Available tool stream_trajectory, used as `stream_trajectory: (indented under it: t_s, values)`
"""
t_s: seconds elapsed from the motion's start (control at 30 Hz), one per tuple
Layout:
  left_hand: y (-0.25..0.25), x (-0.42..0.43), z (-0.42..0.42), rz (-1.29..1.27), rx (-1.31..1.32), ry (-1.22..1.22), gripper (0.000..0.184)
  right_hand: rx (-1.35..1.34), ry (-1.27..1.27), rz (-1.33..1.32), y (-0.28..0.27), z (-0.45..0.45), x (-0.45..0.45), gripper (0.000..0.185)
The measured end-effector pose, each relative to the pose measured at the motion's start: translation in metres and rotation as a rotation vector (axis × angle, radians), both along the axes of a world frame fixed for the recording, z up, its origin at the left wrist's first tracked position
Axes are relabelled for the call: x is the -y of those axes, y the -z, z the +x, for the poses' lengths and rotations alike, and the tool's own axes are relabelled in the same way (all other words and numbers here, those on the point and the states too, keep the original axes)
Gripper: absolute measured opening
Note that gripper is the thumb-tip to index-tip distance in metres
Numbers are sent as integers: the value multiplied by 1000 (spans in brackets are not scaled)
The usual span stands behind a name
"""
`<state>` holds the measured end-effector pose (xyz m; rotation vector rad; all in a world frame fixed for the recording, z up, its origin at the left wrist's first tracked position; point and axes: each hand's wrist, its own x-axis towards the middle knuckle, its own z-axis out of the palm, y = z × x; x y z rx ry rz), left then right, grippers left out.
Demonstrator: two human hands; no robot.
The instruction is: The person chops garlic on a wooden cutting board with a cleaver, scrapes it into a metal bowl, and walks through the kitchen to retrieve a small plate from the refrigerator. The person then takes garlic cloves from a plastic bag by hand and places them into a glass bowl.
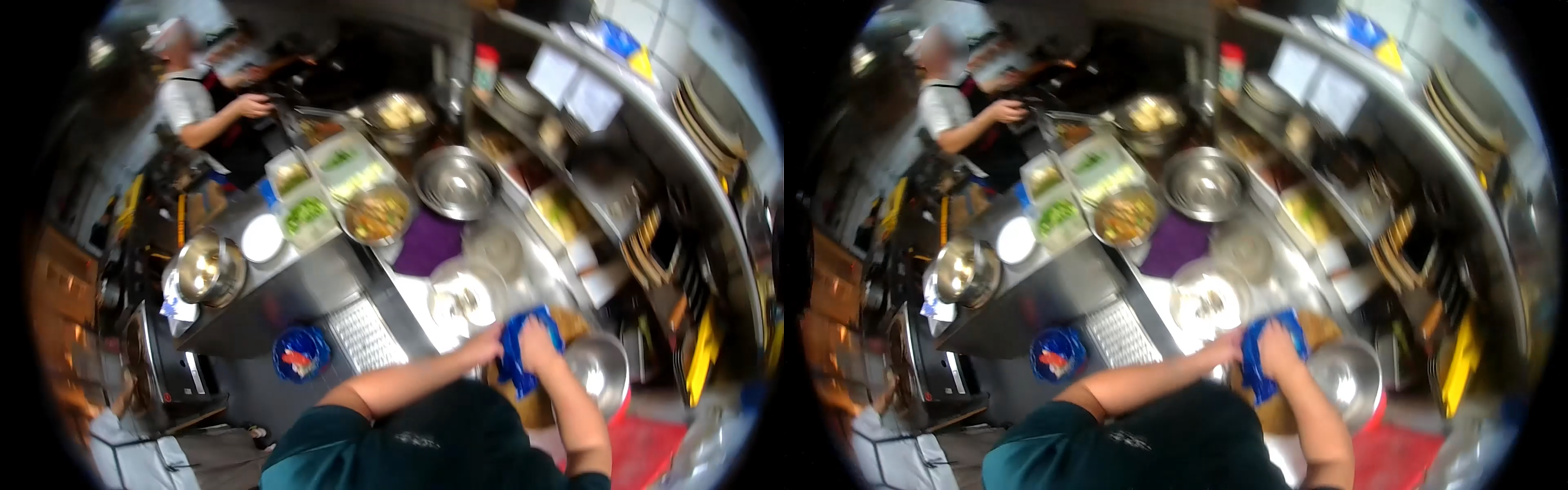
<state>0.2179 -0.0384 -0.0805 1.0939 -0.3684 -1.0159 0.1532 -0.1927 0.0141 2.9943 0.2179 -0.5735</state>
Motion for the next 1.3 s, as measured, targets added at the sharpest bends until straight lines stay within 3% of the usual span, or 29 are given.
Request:
stream_trajectory:
  t_s: [0.03,0.07,0.17,0.2,0.37,0.47,0.57,0.77,0.87,0.97,1.1,1.23,1.3]
  values:
    - [-33,-10,0,27,-58,15,57,-68,10,18,-28,3,-9,32]
    - [-42,-12,0,-13,-75,1,60,97,19,75,9,-6,3,32]
    - [-65,-19,0,-1,-171,19,73,139,-13,323,-6,-6,3,49]
    - [-64,-20,1,2,-167,50,78,146,116,366,-1,-8,3,52]
    - [-57,-26,-3,54,-159,23,79,260,155,461,10,-7,5,34]
    - [-45,-39,-10,167,-97,-32,75,169,70,305,-1,-7,8,18]
    - [-63,-53,-6,277,-47,-24,72,219,263,475,-8,-10,4,15]
    - [-57,-64,-6,238,-96,-117,68,223,220,499,-9,-10,14,15]
    - [-56,-65,-2,236,-126,-133,66,201,83,379,-15,-13,19,11]
    - [-63,-62,-1,220,-89,-147,65,294,77,566,-34,-18,26,10]
    - [-74,-59,-5,160,34,-137,64,404,231,756,-51,-22,31,19]
    - [-83,-57,-6,140,53,-154,63,182,731,1276,-64,-23,44,13]
    - [-80,-59,-6,154,40,-172,62,11,1110,1589,-75,-24,51,10]
